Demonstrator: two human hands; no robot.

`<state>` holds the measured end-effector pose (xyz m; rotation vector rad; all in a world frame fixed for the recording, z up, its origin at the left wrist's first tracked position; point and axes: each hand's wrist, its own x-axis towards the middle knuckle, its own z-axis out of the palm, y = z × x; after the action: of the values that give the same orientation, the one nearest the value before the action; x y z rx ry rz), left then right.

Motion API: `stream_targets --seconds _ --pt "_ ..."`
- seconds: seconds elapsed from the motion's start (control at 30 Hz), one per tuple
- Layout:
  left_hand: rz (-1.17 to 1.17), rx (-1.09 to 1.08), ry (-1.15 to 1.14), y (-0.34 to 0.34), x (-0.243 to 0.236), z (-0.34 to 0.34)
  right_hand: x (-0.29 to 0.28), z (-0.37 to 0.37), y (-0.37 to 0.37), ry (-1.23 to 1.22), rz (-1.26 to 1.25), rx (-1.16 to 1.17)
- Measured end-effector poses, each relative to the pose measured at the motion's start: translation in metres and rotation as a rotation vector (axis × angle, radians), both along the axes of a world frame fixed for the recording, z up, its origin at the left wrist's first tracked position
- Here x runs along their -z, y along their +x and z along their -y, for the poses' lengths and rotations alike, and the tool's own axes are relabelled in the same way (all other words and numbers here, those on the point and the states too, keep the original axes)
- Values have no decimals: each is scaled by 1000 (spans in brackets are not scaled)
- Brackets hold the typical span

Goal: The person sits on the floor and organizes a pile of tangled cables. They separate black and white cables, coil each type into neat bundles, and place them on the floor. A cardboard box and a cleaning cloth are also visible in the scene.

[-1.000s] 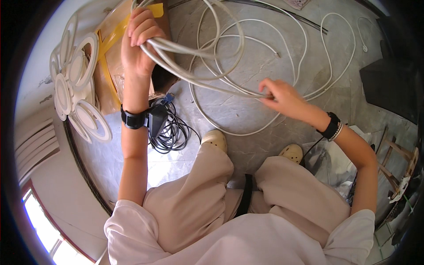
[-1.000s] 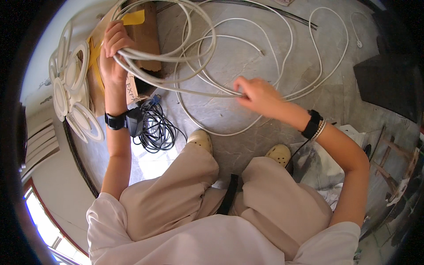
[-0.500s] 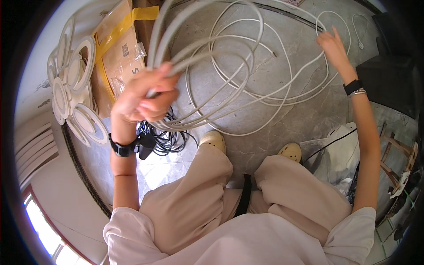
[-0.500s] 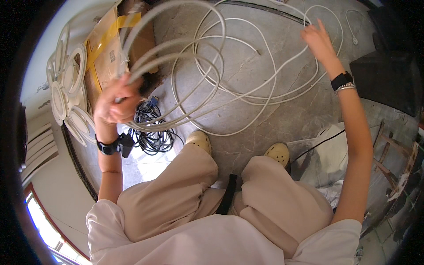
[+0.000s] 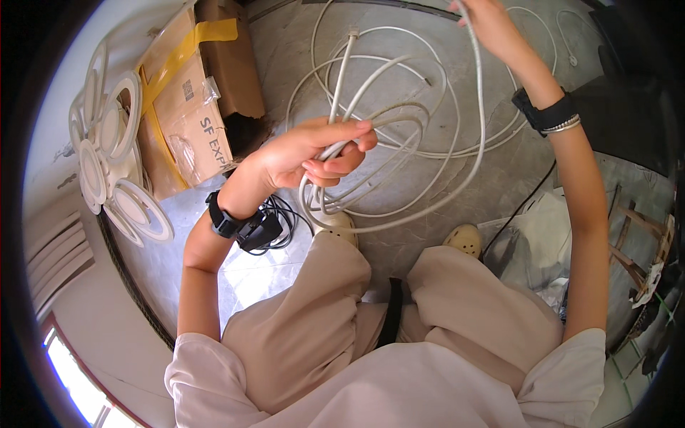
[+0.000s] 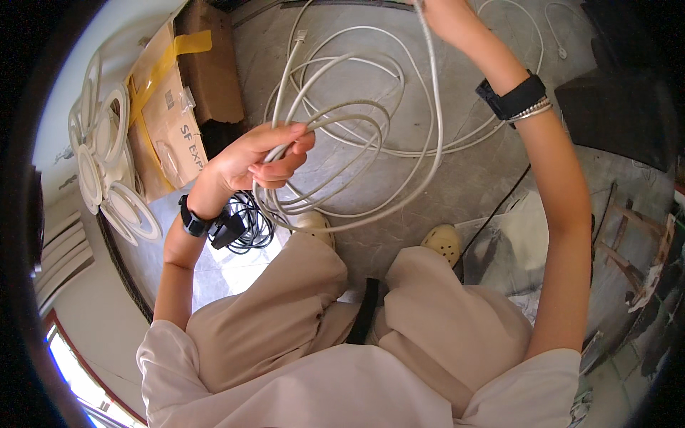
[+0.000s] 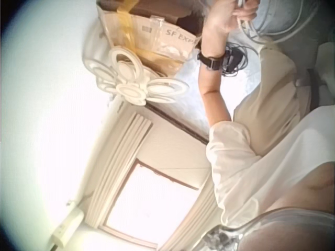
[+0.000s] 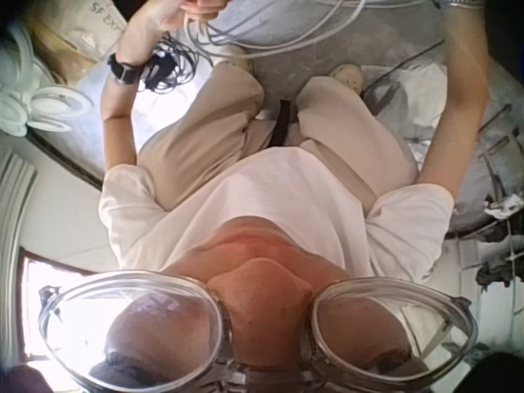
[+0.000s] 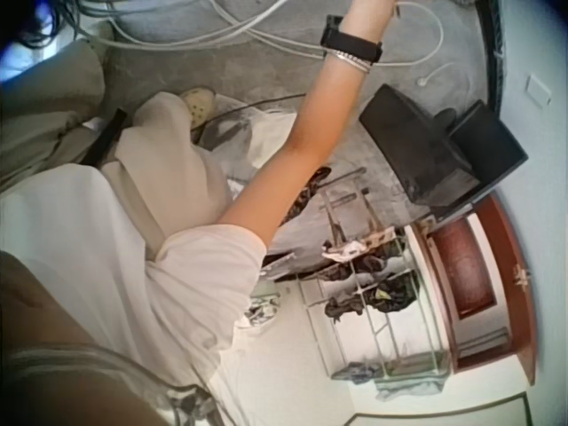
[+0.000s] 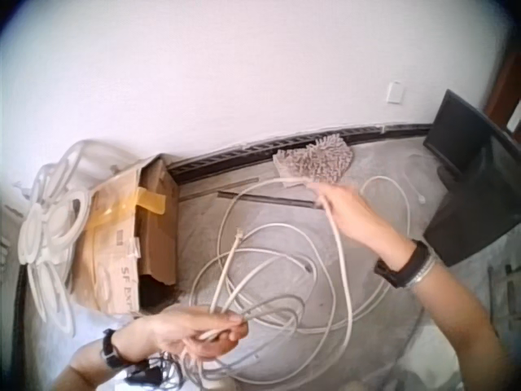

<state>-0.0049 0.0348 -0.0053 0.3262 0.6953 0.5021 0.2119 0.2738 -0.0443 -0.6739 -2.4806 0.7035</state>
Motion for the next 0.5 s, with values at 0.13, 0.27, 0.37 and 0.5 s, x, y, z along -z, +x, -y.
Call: stream_targets --seconds 0.13,0.27,0.37,0.5 --pt "-204 22 35 12 1 -4 3 1 2 -958 39 -170" --pt "-252 -41 20 23 12 -9 8 16 0 -1036 -76 -33" --pt "-119 -158 -72 30 26 -17 16 33 -29 -844 -392 20" --pt "14 -289 -140 39 48 -24 10 63 -56 -660 -542 -142"
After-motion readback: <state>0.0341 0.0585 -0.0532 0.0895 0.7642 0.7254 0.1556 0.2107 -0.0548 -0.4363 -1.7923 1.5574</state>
